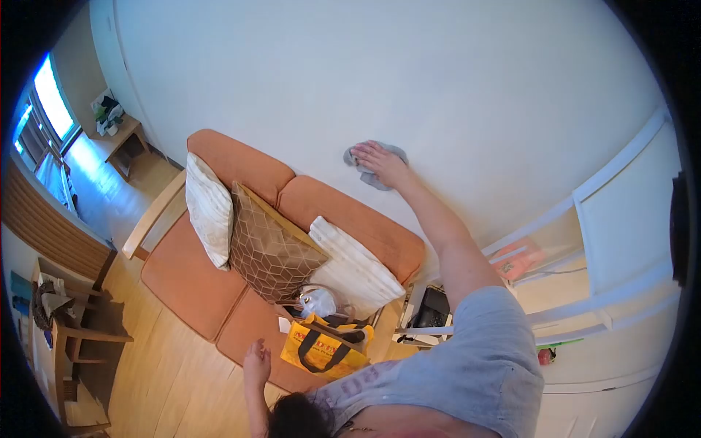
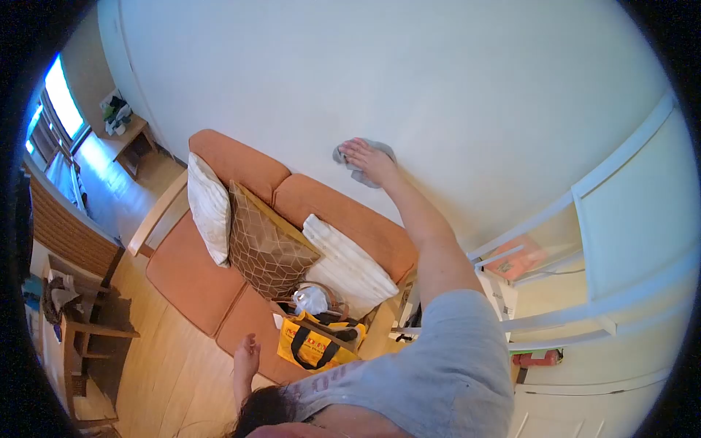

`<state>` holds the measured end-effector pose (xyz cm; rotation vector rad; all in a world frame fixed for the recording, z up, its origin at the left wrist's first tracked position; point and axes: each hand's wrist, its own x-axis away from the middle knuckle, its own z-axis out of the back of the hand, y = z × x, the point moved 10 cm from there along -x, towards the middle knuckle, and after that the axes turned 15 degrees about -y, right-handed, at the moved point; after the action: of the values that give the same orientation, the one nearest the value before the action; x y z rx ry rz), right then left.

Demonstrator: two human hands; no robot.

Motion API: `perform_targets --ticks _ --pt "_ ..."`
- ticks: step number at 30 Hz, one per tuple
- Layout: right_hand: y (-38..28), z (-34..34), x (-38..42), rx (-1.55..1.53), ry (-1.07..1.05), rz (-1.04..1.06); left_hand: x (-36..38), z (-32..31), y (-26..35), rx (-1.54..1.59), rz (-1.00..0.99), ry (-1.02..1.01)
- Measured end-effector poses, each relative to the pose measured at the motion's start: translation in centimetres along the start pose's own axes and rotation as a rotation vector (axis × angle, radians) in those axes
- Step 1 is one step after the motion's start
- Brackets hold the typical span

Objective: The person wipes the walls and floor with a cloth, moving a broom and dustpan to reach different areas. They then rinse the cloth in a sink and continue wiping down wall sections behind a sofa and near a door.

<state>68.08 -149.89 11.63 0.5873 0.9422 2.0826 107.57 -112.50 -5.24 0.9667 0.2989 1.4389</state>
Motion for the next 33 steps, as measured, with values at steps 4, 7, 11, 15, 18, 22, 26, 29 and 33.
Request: perform_targets --ticks 4,7,11,15,18,22,26,29,33 --pt "14.2 14.5 0.5 -0.251 0.220 -0.181 2.1 -1.8 -2.2 0.079 0.086 -0.075" --pt "26.6 25.1 4.5 -0.129 0.226 -0.855 3.3 -2.7 -5.2 0.110 0.165 -0.096" --pt "23.6 26.0 3.7 0.014 0.456 -0.833 4.2 -1.6 -6.5 0.034 0.201 -0.040" --pt "12.5 14.1 -4.6 -0.139 0.158 -0.520 4.1 -2.4 -7.7 0.035 0.258 -0.042" --pt "0.8 5.1 -7.4 0.031 0.208 -0.310 5.7 -3.5 -8.4 0.079 0.352 -0.103" --pt "-12.0 -5.7 -6.1 0.058 -0.102 -0.035 9.0 -5.0 -12.5 0.015 0.410 -0.138" --pt "-13.5 -10.5 4.6 -0.539 -0.303 0.005 14.1 -4.5 -15.6 0.062 0.522 -0.141" --pt "-12.5 -9.0 8.6 -0.239 -0.296 0.141 16.7 -4.0 -16.5 -0.084 0.530 -0.195" --pt "-4.8 -4.3 0.2 -0.139 -0.044 -0.047 14.3 -4.4 -15.0 -0.085 0.466 -0.225"
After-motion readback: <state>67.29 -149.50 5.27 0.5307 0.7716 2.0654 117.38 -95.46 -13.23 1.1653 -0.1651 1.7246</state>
